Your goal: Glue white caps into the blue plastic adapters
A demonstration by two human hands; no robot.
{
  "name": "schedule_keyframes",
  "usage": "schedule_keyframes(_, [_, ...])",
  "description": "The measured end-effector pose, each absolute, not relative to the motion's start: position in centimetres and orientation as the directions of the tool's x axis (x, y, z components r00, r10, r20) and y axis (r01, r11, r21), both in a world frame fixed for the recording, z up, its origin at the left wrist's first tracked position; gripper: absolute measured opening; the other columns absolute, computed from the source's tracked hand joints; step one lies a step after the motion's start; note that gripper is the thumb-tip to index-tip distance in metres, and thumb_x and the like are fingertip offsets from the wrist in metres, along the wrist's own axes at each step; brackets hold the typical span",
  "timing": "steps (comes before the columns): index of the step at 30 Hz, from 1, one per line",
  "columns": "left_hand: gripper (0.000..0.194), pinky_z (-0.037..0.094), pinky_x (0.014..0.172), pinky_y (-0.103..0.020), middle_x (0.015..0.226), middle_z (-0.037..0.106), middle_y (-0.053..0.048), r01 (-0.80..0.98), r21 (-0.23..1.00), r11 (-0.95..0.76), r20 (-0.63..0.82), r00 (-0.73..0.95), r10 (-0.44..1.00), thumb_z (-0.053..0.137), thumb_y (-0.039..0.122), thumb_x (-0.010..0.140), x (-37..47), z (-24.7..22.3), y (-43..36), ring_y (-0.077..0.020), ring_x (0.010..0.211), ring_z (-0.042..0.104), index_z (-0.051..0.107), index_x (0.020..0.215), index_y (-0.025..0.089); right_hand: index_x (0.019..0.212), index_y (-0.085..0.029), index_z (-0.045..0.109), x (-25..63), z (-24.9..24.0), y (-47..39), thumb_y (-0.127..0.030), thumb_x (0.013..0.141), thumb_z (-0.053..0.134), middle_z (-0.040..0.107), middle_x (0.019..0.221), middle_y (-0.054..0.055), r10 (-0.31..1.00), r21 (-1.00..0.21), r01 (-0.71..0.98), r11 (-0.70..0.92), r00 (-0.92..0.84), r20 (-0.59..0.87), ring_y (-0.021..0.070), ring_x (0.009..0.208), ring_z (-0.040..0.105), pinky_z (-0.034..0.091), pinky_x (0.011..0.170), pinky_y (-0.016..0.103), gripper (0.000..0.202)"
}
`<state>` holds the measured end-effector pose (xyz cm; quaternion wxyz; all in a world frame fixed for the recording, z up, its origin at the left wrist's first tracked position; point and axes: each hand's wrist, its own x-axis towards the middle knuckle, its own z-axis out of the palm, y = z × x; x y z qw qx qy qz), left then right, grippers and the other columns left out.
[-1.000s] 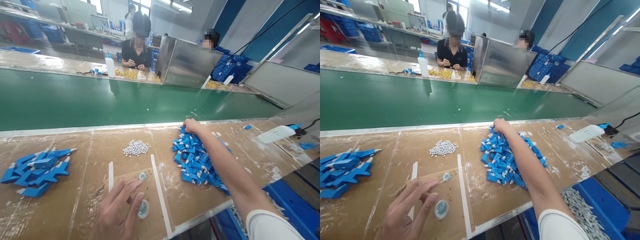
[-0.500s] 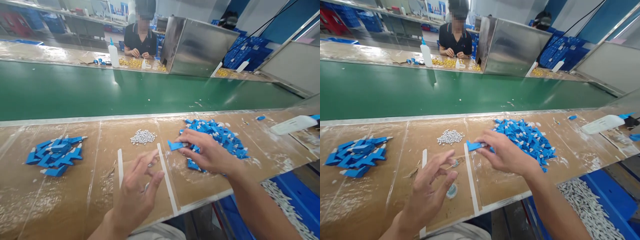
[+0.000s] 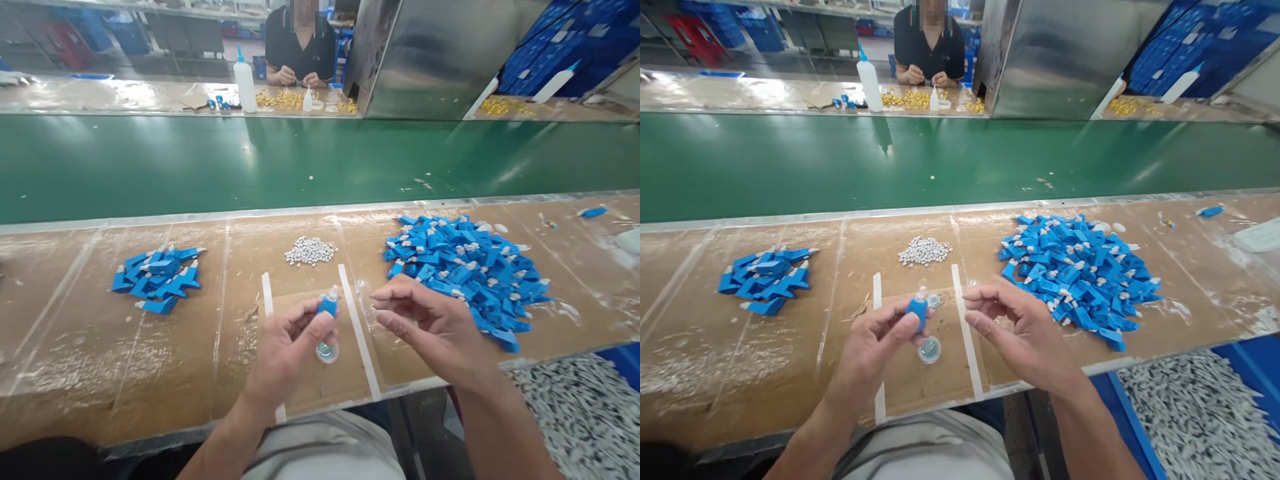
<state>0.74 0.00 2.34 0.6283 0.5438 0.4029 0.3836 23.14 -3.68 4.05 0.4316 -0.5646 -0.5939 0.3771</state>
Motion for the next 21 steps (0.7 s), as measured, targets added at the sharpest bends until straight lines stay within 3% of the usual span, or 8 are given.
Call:
schedule_keyframes(2, [0.027,0.05,0.059,-0.023,0.078,0.069,-0.004,-0.138,0.953,0.268,-0.207,0.345,0.915,0.066,0.043,0.092,0.0,1.7,0.1,-0.0119,0.063,0.061,0.068,0.094,0.015,0.103,-0.023,0.073,22.5,2.4,-4.2,-0.036,0.089,0.075,0.069,0.085,0.003,0.998,-0.982,0.182,-0.048,0.039,-0.041,0.0161,0.07,0.064,0.055,0.061,0.027,0.019])
schedule_keyframes(6, [0.033,0.037,0.049,-0.021,0.062,0.058,0.003,-0.078,0.95,0.303,-0.27,0.284,0.92,0.076,0.044,0.082,-0.7,1.3,-0.2,-0.0075,0.049,0.046,0.056,0.077,0.018,0.098,-0.02,0.073,20.5,0.6,-4.5,-0.041,0.086,0.078,0.062,0.07,-0.001,0.979,-0.978,-0.047,-0.201,0.022,-0.202,0.0112,0.057,0.055,0.05,0.052,0.023,0.024])
schedule_keyframes(9, [0.04,0.029,0.049,-0.02,0.059,0.044,0.006,0.017,0.958,0.285,-0.279,0.257,0.925,0.079,0.045,0.079,-0.6,1.3,-0.4,-0.0067,0.052,0.037,0.051,0.069,0.018,0.095,-0.018,0.072,19.5,0.6,-4.1,-0.041,0.086,0.078,0.061,0.07,-0.001,0.979,-0.976,-0.065,-0.206,-0.003,-0.206,0.0104,0.06,0.054,0.048,0.055,0.021,0.026])
schedule_keyframes(16, [0.052,0.032,0.055,-0.021,0.064,0.046,0.005,-0.052,0.953,0.297,-0.251,0.413,0.875,0.087,0.045,0.069,1.3,0.8,-0.8,-0.0089,0.06,0.04,0.042,0.067,0.02,0.116,-0.02,0.069,18.4,2.4,-4.8,-0.045,0.089,0.073,0.062,0.088,0.003,0.987,-0.962,-0.225,-0.156,-0.083,-0.141,0.0108,0.063,0.054,0.049,0.05,0.021,0.037])
schedule_keyframes(21, [0.044,0.034,0.051,-0.023,0.058,0.052,0.003,-0.04,0.938,0.344,-0.278,0.504,0.818,0.063,0.059,0.089,1.7,1.6,-1.4,-0.0096,0.048,0.045,0.051,0.073,0.02,0.097,-0.018,0.07,18.6,2.5,-4.3,-0.045,0.089,0.074,0.057,0.076,0.0,0.986,-0.972,-0.176,-0.159,-0.077,-0.147,0.0102,0.062,0.05,0.044,0.052,0.019,0.029])
